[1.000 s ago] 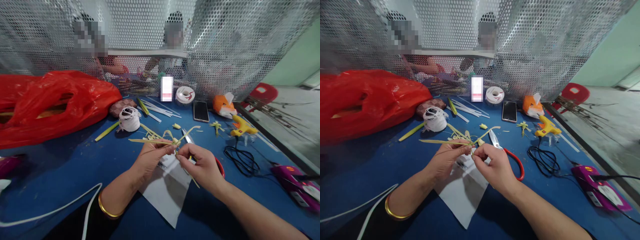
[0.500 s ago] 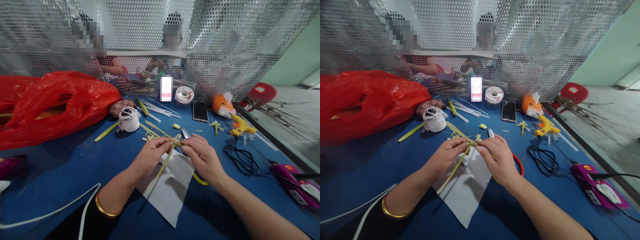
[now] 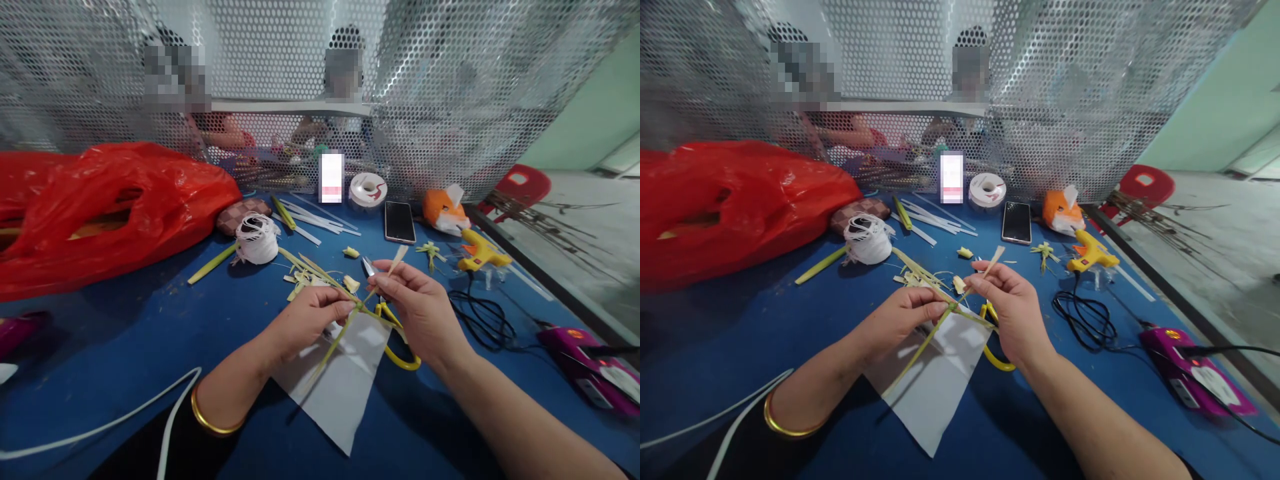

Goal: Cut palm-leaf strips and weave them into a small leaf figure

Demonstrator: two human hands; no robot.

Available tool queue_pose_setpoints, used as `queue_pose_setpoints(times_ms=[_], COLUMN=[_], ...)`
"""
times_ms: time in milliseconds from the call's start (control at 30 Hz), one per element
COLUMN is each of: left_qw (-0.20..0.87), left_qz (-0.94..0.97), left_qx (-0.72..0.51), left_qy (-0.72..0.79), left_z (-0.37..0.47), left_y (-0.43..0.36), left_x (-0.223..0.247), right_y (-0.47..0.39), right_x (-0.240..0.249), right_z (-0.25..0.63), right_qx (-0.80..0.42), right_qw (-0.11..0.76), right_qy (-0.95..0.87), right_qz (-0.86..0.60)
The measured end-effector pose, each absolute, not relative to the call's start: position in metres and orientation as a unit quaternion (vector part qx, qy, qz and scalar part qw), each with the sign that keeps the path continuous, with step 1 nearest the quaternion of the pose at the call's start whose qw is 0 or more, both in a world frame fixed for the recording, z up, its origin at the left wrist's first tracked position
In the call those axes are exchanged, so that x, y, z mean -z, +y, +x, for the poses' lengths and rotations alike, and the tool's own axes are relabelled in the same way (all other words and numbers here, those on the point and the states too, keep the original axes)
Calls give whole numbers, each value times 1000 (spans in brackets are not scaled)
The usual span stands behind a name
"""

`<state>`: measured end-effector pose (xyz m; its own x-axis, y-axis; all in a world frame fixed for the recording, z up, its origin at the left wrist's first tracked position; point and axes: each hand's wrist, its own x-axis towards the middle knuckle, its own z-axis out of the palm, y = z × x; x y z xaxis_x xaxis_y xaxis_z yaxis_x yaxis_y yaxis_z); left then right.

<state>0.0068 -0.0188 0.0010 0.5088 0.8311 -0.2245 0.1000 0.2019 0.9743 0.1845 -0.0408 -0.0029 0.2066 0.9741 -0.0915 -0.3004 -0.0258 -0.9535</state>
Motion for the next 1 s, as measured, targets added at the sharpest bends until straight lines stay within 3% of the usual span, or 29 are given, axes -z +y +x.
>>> queue_pose_setpoints(times_ms=[233, 367, 533, 700, 1000], left_qw=[664, 684, 717, 731, 709], left_qz=[549, 523, 472, 461, 386], left_qx=[-281, -290, -302, -300, -363], left_qy=[423, 419, 415, 404, 466], left_z=[6, 6, 6, 4, 10], left_y=[-19, -19, -19, -18, -18], left_x=[1, 4, 5, 3, 7], right_y=[-35, -33, -39, -46, -56], right_x=[7, 15, 11, 5, 9], right_z=[188, 194, 195, 185, 172], right_qx=[-453, -332, -172, -313, -398], right_qw=[637, 651, 536, 417, 483], right_qy=[-346, -366, -624, -711, -586], right_qz=[-520, -576, -542, -472, -516])
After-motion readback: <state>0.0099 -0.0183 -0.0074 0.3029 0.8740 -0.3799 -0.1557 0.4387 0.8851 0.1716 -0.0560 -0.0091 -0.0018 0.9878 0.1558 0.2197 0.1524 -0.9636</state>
